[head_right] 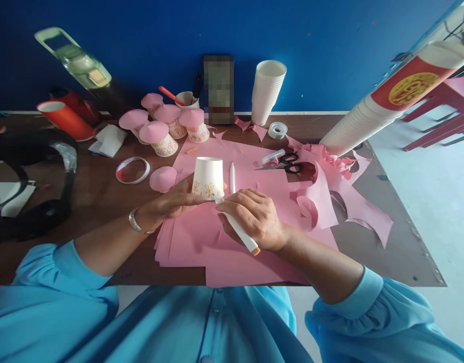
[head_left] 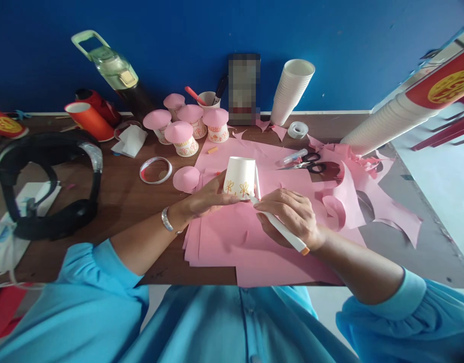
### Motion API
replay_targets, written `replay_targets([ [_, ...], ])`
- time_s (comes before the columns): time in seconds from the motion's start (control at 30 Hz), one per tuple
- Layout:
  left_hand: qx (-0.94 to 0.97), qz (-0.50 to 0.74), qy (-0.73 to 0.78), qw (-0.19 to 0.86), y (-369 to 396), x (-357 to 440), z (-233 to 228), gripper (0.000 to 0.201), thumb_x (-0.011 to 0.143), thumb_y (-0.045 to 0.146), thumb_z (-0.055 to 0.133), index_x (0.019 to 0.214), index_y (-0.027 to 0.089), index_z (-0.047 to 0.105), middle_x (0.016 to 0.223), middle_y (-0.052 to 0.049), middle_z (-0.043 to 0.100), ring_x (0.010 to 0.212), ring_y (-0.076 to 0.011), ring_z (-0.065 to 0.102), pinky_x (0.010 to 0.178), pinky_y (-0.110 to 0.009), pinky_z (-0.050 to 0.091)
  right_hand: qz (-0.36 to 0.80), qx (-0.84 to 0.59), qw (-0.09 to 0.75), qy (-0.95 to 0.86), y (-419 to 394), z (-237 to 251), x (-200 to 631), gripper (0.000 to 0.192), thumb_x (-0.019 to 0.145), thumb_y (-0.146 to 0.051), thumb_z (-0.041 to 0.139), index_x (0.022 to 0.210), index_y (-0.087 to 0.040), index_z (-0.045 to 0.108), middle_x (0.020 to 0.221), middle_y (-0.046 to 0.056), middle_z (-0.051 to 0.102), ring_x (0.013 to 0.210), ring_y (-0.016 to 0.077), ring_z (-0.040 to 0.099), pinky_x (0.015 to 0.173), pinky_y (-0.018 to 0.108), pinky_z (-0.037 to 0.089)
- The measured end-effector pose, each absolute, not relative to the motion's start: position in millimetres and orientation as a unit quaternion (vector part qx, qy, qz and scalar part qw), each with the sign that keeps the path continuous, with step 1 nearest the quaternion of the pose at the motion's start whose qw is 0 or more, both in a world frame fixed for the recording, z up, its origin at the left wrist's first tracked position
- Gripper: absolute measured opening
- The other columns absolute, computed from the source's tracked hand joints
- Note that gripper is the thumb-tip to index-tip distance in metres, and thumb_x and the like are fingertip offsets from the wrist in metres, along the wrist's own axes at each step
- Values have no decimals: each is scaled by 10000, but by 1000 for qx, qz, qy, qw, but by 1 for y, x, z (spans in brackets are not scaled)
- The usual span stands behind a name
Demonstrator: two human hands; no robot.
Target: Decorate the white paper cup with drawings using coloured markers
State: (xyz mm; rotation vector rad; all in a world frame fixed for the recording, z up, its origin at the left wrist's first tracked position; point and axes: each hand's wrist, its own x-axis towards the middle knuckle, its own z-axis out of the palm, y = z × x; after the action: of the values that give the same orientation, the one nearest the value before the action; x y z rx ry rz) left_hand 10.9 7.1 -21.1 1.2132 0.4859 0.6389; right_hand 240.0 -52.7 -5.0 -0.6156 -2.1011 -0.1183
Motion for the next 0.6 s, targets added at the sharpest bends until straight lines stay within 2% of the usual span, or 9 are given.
replay_targets([
  [0.17, 558, 292, 222, 744, 7, 10, -22, 443, 862, 326, 825, 1264, 192, 697, 1196, -119, 782, 1160, -301, 739, 999, -442, 587, -50, -244, 459, -853, -53, -5, 241, 206, 943, -79, 653, 1134, -151, 629, 842, 65, 732, 731, 181, 715, 647, 298, 611],
  [0.4, 563, 289, 224, 741, 6, 11, -19, 466, 862, 323, 829, 1290, 191, 698, 1203, -111, 791, 1187, -289, 735, 1025, -422, 591, -39, -247, 455, -854, -53, -7, 241, 285, 942, -89, 662, 1209, -181, 625, 879, 45, 741, 750, 180, 723, 661, 299, 613],
  [0.6, 548, 293, 229, 750, 7, 8, -24, 492, 843, 324, 861, 1290, 195, 700, 1228, -129, 788, 1194, -307, 745, 1053, -441, 582, -45, -253, 454, -853, -52, -7, 240, 251, 952, -96, 652, 1182, -191, 624, 865, 35, 734, 736, 171, 715, 653, 295, 616],
])
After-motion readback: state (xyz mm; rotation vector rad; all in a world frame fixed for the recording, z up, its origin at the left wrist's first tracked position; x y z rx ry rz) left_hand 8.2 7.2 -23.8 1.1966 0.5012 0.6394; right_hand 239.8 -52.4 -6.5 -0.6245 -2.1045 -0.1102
